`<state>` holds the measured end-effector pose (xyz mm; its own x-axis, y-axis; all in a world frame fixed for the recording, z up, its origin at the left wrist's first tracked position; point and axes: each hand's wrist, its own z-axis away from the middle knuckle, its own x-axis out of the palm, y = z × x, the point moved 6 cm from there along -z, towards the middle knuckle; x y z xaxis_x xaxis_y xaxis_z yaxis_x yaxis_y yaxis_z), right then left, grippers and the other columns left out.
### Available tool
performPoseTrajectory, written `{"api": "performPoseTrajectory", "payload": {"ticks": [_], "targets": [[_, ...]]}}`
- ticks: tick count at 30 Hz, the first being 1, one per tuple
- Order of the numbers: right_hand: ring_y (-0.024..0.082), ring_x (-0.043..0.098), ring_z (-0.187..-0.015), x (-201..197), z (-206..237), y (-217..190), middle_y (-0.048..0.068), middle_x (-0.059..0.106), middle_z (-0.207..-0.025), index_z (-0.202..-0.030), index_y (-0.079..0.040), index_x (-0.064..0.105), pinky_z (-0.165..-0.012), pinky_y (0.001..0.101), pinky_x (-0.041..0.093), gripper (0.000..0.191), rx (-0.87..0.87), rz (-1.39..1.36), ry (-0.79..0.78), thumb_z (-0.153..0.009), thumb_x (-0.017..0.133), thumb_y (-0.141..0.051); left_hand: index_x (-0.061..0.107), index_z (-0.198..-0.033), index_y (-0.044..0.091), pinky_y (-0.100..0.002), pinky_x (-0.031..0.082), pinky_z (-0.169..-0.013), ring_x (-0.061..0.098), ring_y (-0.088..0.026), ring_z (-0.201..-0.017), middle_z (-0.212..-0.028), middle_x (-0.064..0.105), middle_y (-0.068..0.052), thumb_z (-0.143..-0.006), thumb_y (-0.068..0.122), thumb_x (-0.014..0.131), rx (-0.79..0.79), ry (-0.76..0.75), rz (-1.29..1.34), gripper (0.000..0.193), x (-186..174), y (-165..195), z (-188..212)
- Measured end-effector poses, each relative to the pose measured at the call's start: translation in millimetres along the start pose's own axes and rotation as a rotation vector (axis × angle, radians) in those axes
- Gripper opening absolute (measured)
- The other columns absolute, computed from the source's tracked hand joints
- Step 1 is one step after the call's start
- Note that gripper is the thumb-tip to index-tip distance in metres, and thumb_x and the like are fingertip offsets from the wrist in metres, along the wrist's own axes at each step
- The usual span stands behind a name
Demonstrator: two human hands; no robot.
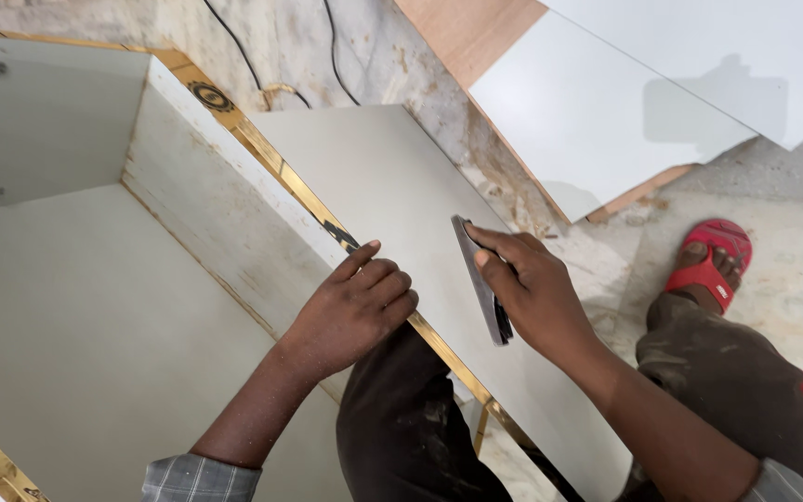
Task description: The person sits on the floor and uses a sanding block to smooth the edges of a long, thin wooden strip. They hold the strip with one hand and sand it with the other, repeatedly moving the sanding block along the length of the wood.
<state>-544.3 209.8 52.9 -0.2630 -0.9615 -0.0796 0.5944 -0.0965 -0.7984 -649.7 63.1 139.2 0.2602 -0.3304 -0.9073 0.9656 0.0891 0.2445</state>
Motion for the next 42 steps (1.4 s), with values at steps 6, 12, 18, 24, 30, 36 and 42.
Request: {"api": "performPoseTrajectory", "payload": {"ticks": [6, 12, 18, 24, 30, 36, 42], "targets": [[0.019, 0.065, -0.085, -1.1, 0.4, 13.1, 0.008, 0.069, -0.101, -0.138, -0.017, 0.066, -0.08, 0.0339, 0.052, 0.042, 0.018, 0.027, 0.03, -0.101, 0.055, -0.034, 0.071, -0.103, 0.009, -0.049, 0.043, -0.117, 0.064, -0.02, -0.11, -0.103, 0.064, -0.002, -0.082, 0.011, 0.07, 0.054, 0.047, -0.027, 0.021, 4.0, 32.6, 6.0], [0.015, 0.065, -0.084, 0.1, -1.2, 16.5, 0.007, 0.068, -0.103, -0.137, -0.018, 0.067, -0.078, 0.0331, 0.052, 0.04, -0.015, 0.025, 0.067, -0.102, 0.056, -0.033, 0.07, -0.102, 0.008, -0.049, 0.044, -0.116, 0.064, -0.02, -0.11, -0.104, 0.065, -0.003, -0.083, 0.01, 0.07, 0.096, 0.016, 0.05, 0.018, 14.3, 59.7, 5.3], [0.016, 0.063, -0.081, 5.7, -2.0, 22.5, 0.007, 0.068, -0.103, -0.137, -0.019, 0.066, -0.076, 0.0332, 0.052, 0.04, -0.04, 0.002, 0.051, -0.102, 0.056, -0.034, 0.07, -0.103, 0.008, -0.047, 0.045, -0.115, 0.064, -0.022, -0.11, -0.105, 0.065, -0.004, -0.082, 0.011, 0.069, 0.118, 0.066, 0.034, 0.021, 13.8, 74.4, 8.8], [0.018, 0.067, -0.101, 25.9, -1.8, 28.7, 0.007, 0.068, -0.115, -0.138, -0.021, 0.065, -0.087, 0.0338, 0.054, 0.041, -0.116, 0.05, -0.202, -0.101, 0.054, -0.036, 0.064, -0.098, 0.01, -0.043, 0.049, -0.105, 0.062, -0.024, -0.11, -0.106, 0.064, -0.004, -0.087, 0.012, 0.075, -0.217, 0.347, 0.271, 0.016, 20.2, 61.2, 24.3], [0.019, 0.069, -0.11, 56.0, 10.5, 35.5, 0.007, 0.068, -0.12, -0.14, -0.024, 0.064, -0.096, 0.035, 0.054, 0.046, -0.114, -0.018, -0.37, -0.101, 0.054, -0.046, 0.044, -0.129, 0.0, -0.03, 0.053, -0.091, 0.059, -0.017, -0.104, -0.119, 0.054, -0.011, -0.099, 0.014, 0.068, -1.216, 0.916, 1.386, 0.04, 110.2, 52.2, 45.6], [0.015, 0.065, -0.112, 48.5, 13.2, 41.2, 0.004, 0.065, -0.126, -0.143, -0.023, 0.061, -0.097, 0.0327, 0.053, 0.044, -0.162, -0.055, -0.303, -0.104, 0.052, -0.042, 0.022, -0.153, -0.001, -0.037, 0.055, -0.094, 0.06, -0.025, -0.111, -0.139, 0.051, -0.019, -0.09, 0.012, 0.071, -1.212, 0.894, 1.225, 0.08, 108.8, 91.0, 40.9], [0.011, 0.062, -0.092, 18.3, -1.1, 48.5, 0.002, 0.064, -0.115, -0.142, -0.02, 0.061, -0.078, 0.0319, 0.055, 0.042, -0.076, -0.084, -0.165, -0.104, 0.052, -0.036, -0.007, -0.156, -0.001, -0.047, 0.045, -0.105, 0.035, -0.046, -0.143, -0.161, 0.014, -0.031, -0.071, 0.018, 0.087, -1.26, 0.47, 0.967, 0.128, 82.5, 126.8, 13.8]]}}
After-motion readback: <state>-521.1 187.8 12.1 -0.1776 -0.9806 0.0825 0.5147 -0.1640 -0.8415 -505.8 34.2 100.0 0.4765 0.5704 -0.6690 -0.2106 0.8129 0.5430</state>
